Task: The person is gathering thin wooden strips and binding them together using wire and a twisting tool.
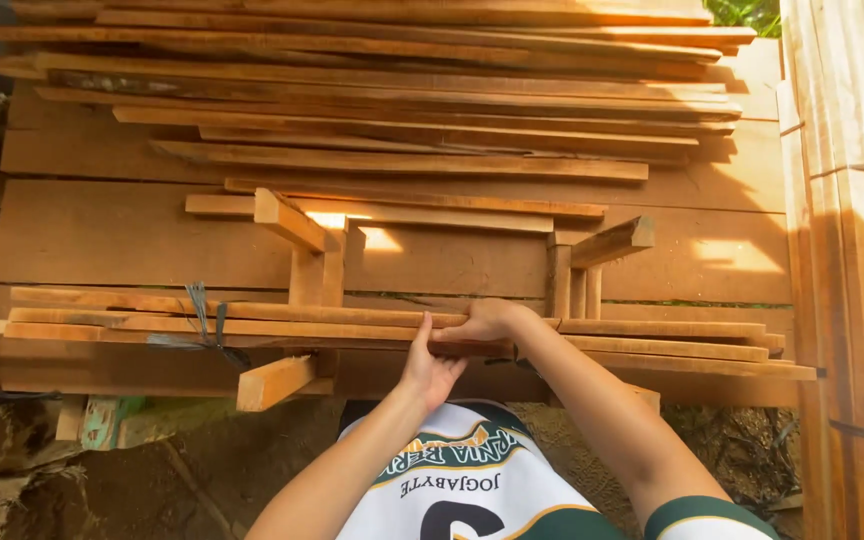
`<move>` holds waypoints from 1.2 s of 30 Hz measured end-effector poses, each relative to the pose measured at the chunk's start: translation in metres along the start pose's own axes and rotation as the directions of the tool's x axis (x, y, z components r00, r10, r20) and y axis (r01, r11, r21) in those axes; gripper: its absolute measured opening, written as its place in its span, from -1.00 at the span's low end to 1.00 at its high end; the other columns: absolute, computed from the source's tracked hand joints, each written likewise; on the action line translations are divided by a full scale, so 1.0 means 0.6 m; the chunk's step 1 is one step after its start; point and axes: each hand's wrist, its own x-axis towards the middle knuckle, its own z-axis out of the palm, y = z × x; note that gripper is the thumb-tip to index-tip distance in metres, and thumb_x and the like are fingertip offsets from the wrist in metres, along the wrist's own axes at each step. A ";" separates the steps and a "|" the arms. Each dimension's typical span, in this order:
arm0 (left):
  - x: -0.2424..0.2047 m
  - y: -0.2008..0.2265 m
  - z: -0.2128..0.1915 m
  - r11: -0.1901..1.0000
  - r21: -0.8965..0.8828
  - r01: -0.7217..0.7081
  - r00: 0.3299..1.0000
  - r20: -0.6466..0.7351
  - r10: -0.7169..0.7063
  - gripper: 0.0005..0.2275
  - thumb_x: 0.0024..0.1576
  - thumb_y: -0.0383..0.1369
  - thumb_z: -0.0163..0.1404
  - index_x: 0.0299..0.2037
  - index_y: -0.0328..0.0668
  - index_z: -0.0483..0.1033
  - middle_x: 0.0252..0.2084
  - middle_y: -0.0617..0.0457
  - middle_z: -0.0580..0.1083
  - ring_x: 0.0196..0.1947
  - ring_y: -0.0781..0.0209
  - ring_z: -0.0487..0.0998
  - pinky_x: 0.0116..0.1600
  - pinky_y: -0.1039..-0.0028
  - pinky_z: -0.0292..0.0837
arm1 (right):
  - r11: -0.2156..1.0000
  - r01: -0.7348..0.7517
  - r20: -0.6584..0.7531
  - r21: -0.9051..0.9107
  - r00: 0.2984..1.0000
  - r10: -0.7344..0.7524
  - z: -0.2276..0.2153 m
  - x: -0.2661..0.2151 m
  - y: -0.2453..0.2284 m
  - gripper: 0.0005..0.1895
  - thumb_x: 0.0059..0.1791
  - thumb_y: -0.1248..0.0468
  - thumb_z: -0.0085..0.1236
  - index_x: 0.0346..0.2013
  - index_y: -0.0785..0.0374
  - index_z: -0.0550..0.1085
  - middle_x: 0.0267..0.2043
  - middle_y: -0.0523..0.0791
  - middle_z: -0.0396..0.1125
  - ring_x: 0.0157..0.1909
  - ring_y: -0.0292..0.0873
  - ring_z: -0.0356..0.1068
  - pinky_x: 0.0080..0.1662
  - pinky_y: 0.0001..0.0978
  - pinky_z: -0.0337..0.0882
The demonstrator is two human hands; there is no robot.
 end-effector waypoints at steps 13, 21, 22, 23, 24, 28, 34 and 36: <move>-0.050 0.079 -0.331 0.865 0.499 -0.055 0.974 -0.164 0.157 -0.66 0.18 -0.55 -0.08 0.17 -0.47 0.46 0.21 -0.32 0.49 0.25 -0.12 0.50 0.30 0.19 0.37 | 0.986 0.091 -0.244 0.142 0.968 -0.055 0.040 0.086 -0.026 -0.06 -0.11 -0.47 -0.14 0.29 0.12 0.41 0.28 -0.02 0.36 0.31 0.05 0.33 0.27 -0.12 0.33; -0.159 0.250 -0.395 0.825 0.090 -0.558 0.753 -0.364 0.549 -0.24 0.16 0.07 -0.19 0.41 -0.45 0.08 0.43 -0.24 0.23 0.40 -0.07 0.27 0.32 0.26 0.22 | 0.885 0.431 -0.349 0.176 0.868 -0.354 0.049 0.209 -0.317 -0.30 -0.04 -0.26 -0.04 0.19 0.14 0.47 0.07 -0.06 0.49 -0.04 0.00 0.51 -0.01 -0.29 0.48; -0.175 0.272 -0.355 0.823 0.098 -0.560 0.760 -0.334 0.557 -0.13 0.16 0.18 -0.16 0.48 -0.37 -0.14 0.50 -0.28 -0.08 0.48 -0.16 -0.05 0.44 0.14 -0.06 | 0.877 0.460 -0.291 0.140 0.866 -0.407 0.048 0.232 -0.355 -0.23 0.01 -0.32 -0.12 0.27 0.17 0.40 0.20 0.03 0.40 0.19 0.08 0.35 0.19 -0.14 0.33; -0.190 0.296 -0.315 0.820 0.106 -0.562 0.767 -0.304 0.565 0.00 0.17 0.29 -0.12 0.54 -0.28 -0.36 0.56 -0.30 -0.38 0.55 -0.24 -0.38 0.57 0.02 -0.35 | 0.866 0.488 -0.229 0.107 0.860 -0.456 0.049 0.255 -0.393 -0.15 0.06 -0.37 -0.19 0.36 0.20 0.33 0.32 0.12 0.30 0.42 0.17 0.19 0.40 0.00 0.17; -0.195 0.315 -0.286 0.817 0.100 -0.568 0.761 -0.314 0.568 0.00 0.17 0.29 -0.12 0.54 -0.28 -0.36 0.56 -0.30 -0.38 0.55 -0.24 -0.38 0.57 0.02 -0.35 | 0.864 0.494 -0.219 0.102 0.858 -0.465 0.051 0.253 -0.423 -0.15 0.06 -0.37 -0.19 0.36 0.20 0.33 0.32 0.12 0.30 0.42 0.17 0.19 0.40 0.00 0.17; -0.146 0.363 -0.275 0.847 -0.074 -0.527 0.838 -0.212 0.503 -0.17 0.18 0.25 -0.12 0.52 -0.12 -0.02 0.55 -0.20 -0.02 0.54 -0.14 -0.05 0.57 0.05 -0.20 | 0.895 0.435 -0.038 0.097 0.900 -0.433 0.057 0.285 -0.480 -0.17 0.08 -0.35 -0.31 0.32 0.24 0.36 0.34 0.14 0.27 0.44 0.17 0.16 0.45 -0.01 0.10; -0.125 0.377 -0.278 0.856 -0.199 -0.477 0.872 -0.232 0.432 -0.22 0.16 0.24 -0.08 0.46 -0.11 0.16 0.49 -0.18 0.16 0.49 -0.13 0.12 0.54 0.01 -0.05 | 0.911 0.365 0.022 0.191 0.927 -0.376 0.052 0.308 -0.488 -0.21 0.08 -0.29 -0.26 0.32 0.25 0.35 0.38 0.16 0.22 0.47 0.18 0.10 0.47 -0.01 0.04; -0.115 0.373 -0.282 0.843 -0.193 -0.502 0.851 -0.285 0.441 -0.19 0.13 0.23 0.00 0.45 -0.18 0.17 0.48 -0.23 0.17 0.48 -0.16 0.13 0.53 -0.02 -0.03 | 0.900 0.377 0.007 0.220 0.922 -0.388 0.056 0.314 -0.481 -0.24 0.09 -0.25 -0.23 0.33 0.27 0.34 0.38 0.20 0.20 0.47 0.22 0.09 0.47 0.02 0.04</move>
